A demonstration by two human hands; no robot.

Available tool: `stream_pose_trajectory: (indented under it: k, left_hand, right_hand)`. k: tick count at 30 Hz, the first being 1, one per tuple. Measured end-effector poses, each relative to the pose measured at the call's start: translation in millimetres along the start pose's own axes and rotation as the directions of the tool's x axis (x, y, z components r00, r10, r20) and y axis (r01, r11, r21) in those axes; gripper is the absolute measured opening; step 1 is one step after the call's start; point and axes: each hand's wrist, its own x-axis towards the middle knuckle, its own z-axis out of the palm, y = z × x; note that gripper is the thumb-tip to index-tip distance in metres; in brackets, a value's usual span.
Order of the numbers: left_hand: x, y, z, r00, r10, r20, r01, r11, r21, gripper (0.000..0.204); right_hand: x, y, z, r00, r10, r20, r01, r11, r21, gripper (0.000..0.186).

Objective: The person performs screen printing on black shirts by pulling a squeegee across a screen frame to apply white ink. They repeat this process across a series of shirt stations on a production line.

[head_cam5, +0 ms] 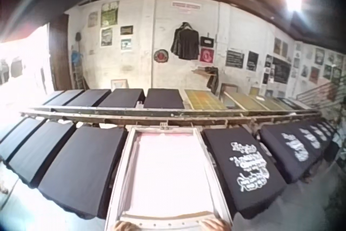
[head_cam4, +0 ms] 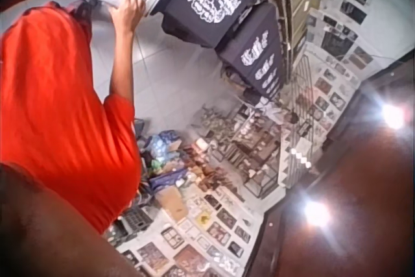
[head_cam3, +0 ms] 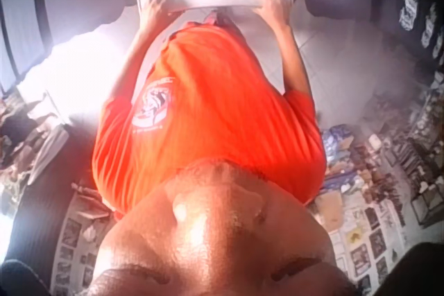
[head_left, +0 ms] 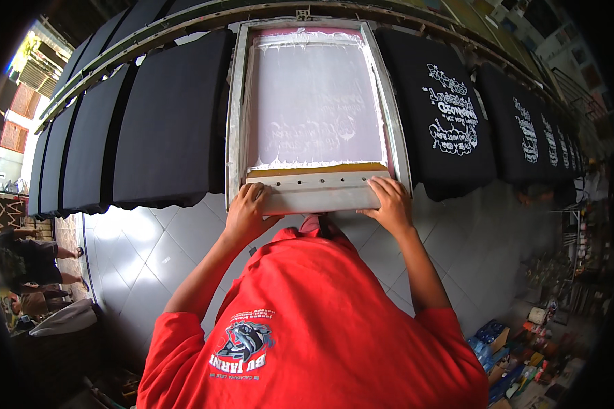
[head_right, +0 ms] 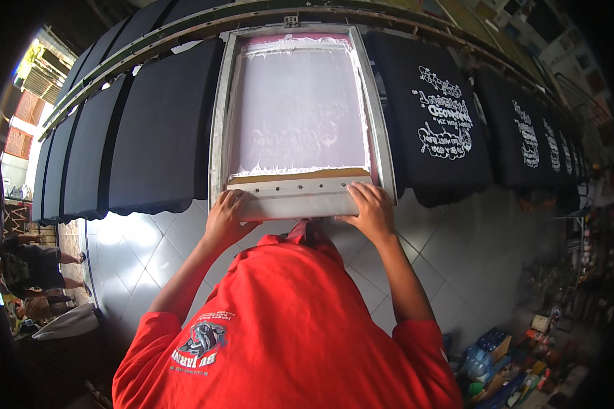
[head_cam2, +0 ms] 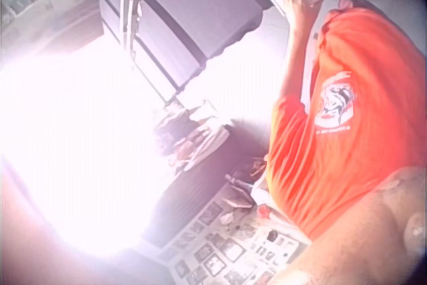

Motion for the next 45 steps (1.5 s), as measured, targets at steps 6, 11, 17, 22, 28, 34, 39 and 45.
stream_pose_trajectory:
  k: [6,11,17,22,28,34,39,45]
  left_hand:
    - [-17,-22,-8,0.94,-0.164,-0.298,0.143,0.986,-0.09,0.071]
    - [-12,-63,17,0.662,-0.747,0.055,0.549,0.435,-0.714,0.041]
    - [-2,-73,27,0.608,-0.773,0.182,0.615,0.313,-0.724,0.029]
    - [1,-74,20,0.606,-0.768,0.207,0.603,0.274,-0.749,0.027]
    - [12,-66,12,0.582,-0.775,0.246,0.63,0.238,-0.739,0.036]
    - [11,-75,8,0.619,-0.779,0.1,0.68,0.468,-0.565,0.051]
    - [-18,-103,3,0.615,-0.788,0.02,0.588,0.442,-0.677,0.051]
    - [-101,-245,-70,0.55,-0.835,-0.003,0.516,0.343,-0.784,0.053]
  right_hand:
    - [-5,19,-15,0.907,0.271,-0.323,-0.223,0.959,0.177,0.056]
    - [-31,100,28,0.624,0.77,0.135,-0.711,0.486,0.508,0.046]
    - [-16,86,24,0.542,0.802,0.249,-0.793,0.391,0.467,0.045]
    - [-15,91,22,0.546,0.82,0.173,-0.76,0.398,0.514,0.051]
    - [-3,91,17,0.535,0.823,0.192,-0.761,0.371,0.532,0.056]
    - [-4,93,17,0.565,0.822,0.077,-0.796,0.518,0.312,0.06]
    - [-6,55,3,0.559,0.828,0.038,-0.771,0.503,0.391,0.057]
    - [59,-102,15,0.628,0.774,0.082,-0.726,0.544,0.421,0.05]
